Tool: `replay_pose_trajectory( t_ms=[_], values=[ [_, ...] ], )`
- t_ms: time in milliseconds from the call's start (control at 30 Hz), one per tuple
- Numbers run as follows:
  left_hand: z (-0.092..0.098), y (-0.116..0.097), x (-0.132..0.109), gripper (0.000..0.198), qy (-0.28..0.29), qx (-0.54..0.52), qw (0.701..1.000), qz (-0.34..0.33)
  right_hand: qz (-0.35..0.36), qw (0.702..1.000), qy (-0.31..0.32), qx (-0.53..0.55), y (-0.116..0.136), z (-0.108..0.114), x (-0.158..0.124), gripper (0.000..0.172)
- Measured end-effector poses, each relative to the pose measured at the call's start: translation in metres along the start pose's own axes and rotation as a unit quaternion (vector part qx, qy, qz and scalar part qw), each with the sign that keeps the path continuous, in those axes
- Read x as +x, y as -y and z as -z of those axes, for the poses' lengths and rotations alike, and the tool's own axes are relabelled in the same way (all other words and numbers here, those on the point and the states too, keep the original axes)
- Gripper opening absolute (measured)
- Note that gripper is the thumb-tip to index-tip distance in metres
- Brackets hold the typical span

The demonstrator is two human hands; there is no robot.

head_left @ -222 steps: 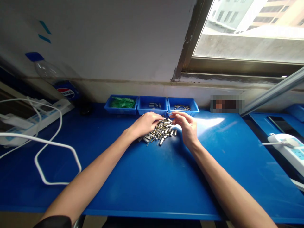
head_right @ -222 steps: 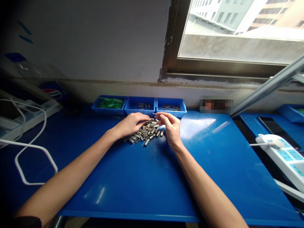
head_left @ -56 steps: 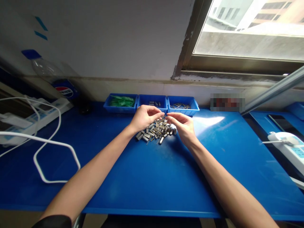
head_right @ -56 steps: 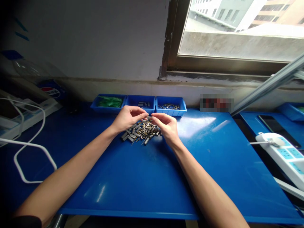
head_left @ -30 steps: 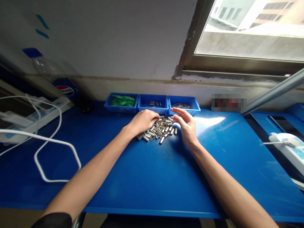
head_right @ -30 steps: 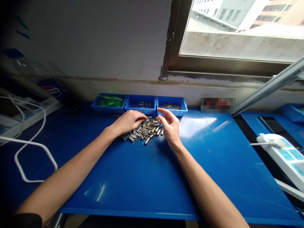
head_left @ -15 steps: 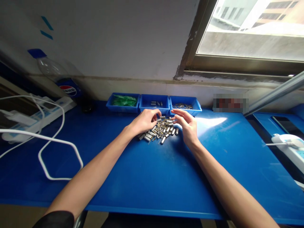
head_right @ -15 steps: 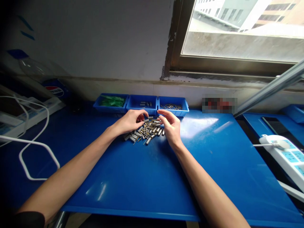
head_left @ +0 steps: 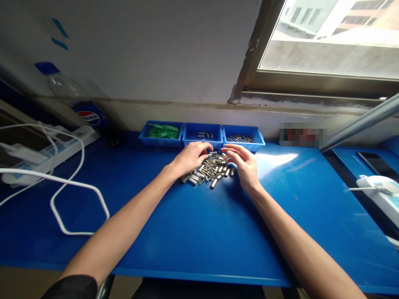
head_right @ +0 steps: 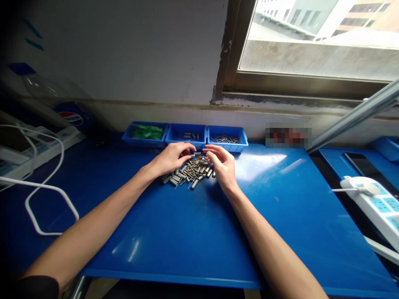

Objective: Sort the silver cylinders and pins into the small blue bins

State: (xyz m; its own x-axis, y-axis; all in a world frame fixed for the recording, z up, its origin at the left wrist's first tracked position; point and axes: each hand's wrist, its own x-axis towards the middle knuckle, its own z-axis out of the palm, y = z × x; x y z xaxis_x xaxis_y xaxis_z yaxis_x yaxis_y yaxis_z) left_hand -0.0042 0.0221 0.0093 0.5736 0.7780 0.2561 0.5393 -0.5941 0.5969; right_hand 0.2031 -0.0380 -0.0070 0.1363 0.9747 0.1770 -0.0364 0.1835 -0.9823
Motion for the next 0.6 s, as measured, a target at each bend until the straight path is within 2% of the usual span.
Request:
replay_pose_trajectory(
  t_ms=[200, 300, 367, 500, 600],
  values=[
    [0.011, -0.012, 0.003, 0.031, -0.06, -0.196, 0.979, -0.025, -0.024, 0.998, 0.056, -0.017, 0.007, -0.004, -0.003, 0.041],
    [0.013, -0.016, 0.003, 0.033, -0.076, -0.231, 0.969, -0.038, -0.038, 0.996, 0.074, 0.012, 0.007, -0.006, -0.004, 0.04],
    [0.013, -0.017, 0.003, 0.03, -0.063, -0.238, 0.968, -0.039, -0.036, 0.997, 0.072, 0.015, 0.006, -0.006, -0.003, 0.038],
    [0.01, -0.013, 0.003, 0.025, -0.03, -0.278, 0.96, -0.01, -0.039, 0.997, 0.072, 0.017, 0.005, -0.005, -0.002, 0.043],
    [0.007, -0.006, 0.005, 0.029, -0.07, -0.32, 0.944, 0.029, -0.038, 0.997, 0.057, 0.026, 0.003, -0.004, -0.002, 0.043]
  ],
)
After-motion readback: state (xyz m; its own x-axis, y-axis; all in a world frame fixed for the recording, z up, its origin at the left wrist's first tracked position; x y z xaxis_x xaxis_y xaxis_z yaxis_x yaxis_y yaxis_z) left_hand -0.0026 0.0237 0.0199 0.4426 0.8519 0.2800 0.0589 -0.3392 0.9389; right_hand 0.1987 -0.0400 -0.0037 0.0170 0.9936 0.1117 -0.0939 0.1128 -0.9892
